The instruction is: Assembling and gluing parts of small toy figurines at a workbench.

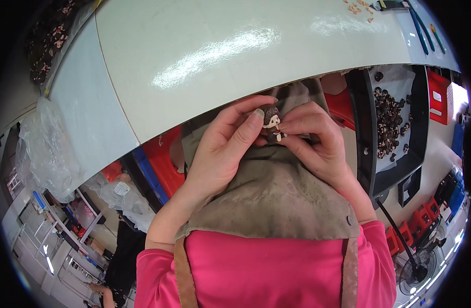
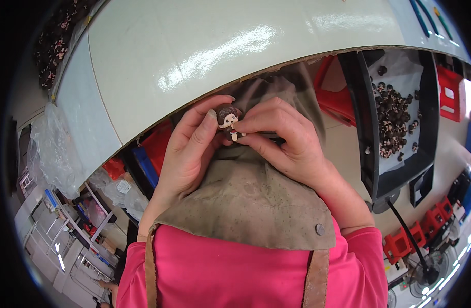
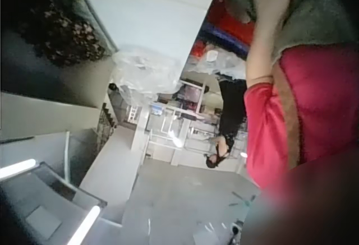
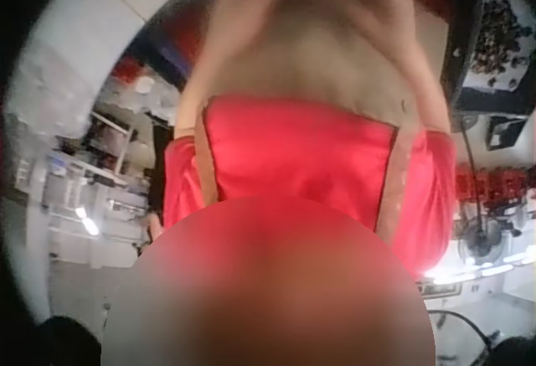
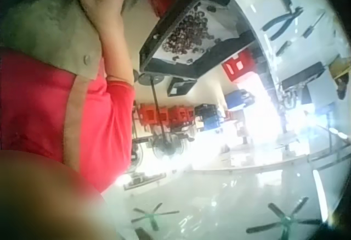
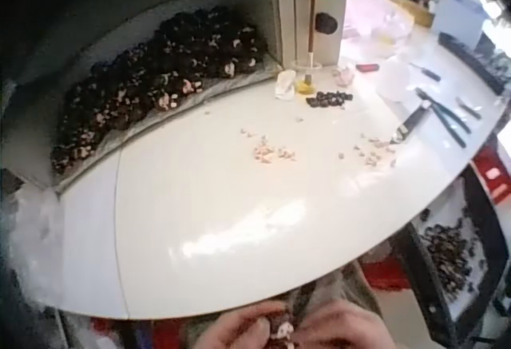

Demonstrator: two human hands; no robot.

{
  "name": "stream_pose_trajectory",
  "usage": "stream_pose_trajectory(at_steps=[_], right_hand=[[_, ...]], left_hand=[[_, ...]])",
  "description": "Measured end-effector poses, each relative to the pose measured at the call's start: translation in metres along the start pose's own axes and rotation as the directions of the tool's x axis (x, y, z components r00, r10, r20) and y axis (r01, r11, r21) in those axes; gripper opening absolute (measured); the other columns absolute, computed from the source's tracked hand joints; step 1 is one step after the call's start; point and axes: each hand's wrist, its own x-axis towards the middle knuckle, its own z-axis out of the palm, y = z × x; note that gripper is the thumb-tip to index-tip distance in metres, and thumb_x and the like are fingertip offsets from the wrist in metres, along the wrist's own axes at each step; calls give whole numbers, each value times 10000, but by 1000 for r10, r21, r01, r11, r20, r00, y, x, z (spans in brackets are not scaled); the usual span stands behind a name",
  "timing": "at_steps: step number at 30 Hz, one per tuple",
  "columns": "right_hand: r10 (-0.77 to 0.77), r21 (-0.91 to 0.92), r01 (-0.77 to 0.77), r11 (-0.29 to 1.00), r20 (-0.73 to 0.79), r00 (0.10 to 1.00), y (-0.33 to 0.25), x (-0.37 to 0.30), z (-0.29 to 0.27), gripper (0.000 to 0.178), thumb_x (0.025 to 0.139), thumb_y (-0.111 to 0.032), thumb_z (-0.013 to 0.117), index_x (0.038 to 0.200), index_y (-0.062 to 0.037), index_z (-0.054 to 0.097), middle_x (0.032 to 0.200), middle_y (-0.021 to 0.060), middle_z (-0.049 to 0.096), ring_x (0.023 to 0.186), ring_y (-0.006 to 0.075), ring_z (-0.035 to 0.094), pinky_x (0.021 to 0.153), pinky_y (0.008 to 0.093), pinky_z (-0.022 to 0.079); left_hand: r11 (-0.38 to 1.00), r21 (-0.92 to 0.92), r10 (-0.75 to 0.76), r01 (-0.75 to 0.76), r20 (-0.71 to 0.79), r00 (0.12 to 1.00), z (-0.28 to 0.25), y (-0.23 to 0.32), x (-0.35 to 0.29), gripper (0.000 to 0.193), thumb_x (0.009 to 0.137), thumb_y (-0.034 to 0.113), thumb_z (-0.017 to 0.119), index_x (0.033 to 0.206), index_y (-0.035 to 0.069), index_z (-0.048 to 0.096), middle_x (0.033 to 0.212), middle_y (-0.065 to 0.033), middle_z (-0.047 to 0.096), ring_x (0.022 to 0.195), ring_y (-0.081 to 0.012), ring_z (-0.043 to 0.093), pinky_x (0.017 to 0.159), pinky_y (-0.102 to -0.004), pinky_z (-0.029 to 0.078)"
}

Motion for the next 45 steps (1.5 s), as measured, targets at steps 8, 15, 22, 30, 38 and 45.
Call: stream_pose_trajectory(at_steps=[8, 15, 22, 30, 38, 45], right_hand=[[73, 125, -79, 989, 45, 996, 6, -3, -1, 220, 791, 70, 649, 986, -9, 584, 949, 108, 610, 875, 190, 602, 747, 283, 487], [93, 93, -100, 991, 71, 993, 1, -2, -2, 232, 787, 94, 640, 989, 14, 561, 963, 116, 594, 915, 203, 573, 800, 303, 467], [34, -67, -28, 997, 90, 995, -4, 0, -7, 268, 735, 49, 704, 968, -3, 583, 941, 104, 591, 889, 189, 572, 747, 288, 462], [112, -171, -90, 981, 126, 986, -13, 17, -30, 273, 803, -23, 620, 1073, -2, 588, 1016, 82, 583, 869, 152, 563, 741, 265, 456], [165, -101, -134, 986, 443, 881, -17, 37, -43, 308, 822, -50, 585, 1125, 3, 589, 899, 88, 616, 781, 172, 589, 710, 273, 477], [241, -238, -113, 965, 625, 742, -28, 47, -47, 341, 793, -64, 572, 1129, -3, 571, 909, 128, 597, 803, 240, 598, 704, 329, 490]], left_hand=[[988, -139, -69, 68, -2, 998, 3, 5, 2, 416, 987, 279, 440, 1314, 23, 453, 1057, 0, 567, 939, -73, 513, 772, -221, 404], [989, -127, -70, 72, 21, 997, 1, 3, 2, 432, 986, 285, 438, 1330, 23, 439, 1081, 0, 557, 958, -75, 510, 780, -219, 405], [1000, -3, 24, -24, 68, 997, 9, 3, -3, 508, 949, 183, 478, 1403, 17, 326, 1164, -66, 512, 1092, -134, 488, 910, -273, 404], [990, -42, -124, 135, 201, 972, -3, 2, -1, 550, 959, 159, 419, 1450, 18, 215, 1154, -112, 508, 1022, -148, 519, 887, -270, 431], [985, 25, -173, 172, 199, 965, 4, 0, 1, 642, 909, 144, 393, 1463, -11, 109, 1043, -86, 514, 894, -130, 501, 821, -258, 430], [980, 89, -195, 178, 240, 951, 8, 1, 2, 610, 890, 114, 387, 1444, -22, 171, 1030, -50, 466, 814, -103, 440, 747, -229, 395]])
